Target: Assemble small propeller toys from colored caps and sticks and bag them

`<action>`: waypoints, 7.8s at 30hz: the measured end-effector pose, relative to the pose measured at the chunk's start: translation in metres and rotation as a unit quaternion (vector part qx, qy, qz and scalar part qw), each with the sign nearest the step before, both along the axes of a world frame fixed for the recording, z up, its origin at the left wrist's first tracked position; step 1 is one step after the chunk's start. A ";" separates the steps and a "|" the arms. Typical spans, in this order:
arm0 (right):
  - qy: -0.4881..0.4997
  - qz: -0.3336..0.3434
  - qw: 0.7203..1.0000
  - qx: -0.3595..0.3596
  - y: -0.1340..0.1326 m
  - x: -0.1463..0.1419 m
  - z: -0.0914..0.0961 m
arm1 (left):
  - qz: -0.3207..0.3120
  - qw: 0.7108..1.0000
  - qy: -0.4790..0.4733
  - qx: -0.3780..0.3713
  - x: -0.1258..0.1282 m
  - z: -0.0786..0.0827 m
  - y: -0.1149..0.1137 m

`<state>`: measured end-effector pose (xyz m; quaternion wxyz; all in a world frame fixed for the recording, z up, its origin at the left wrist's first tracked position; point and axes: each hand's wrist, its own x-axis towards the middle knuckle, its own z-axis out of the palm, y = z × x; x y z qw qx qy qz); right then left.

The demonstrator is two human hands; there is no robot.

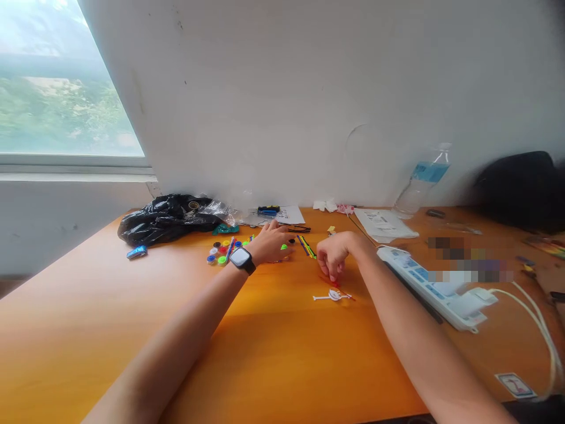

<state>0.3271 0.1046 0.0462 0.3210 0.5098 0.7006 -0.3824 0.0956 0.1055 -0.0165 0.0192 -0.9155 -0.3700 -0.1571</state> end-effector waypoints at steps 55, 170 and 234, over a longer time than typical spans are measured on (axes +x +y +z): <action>0.511 -0.161 0.828 0.169 0.009 -0.015 -0.031 | -0.084 0.938 -0.311 -0.127 0.008 0.023 -0.007; 0.201 -0.198 0.871 0.401 0.036 0.001 -0.057 | -0.130 0.984 -0.123 -0.010 0.009 -0.003 -0.008; 0.295 -0.026 0.806 0.512 -0.056 0.011 -0.092 | 0.229 0.957 -0.161 -0.078 -0.223 -0.038 -0.064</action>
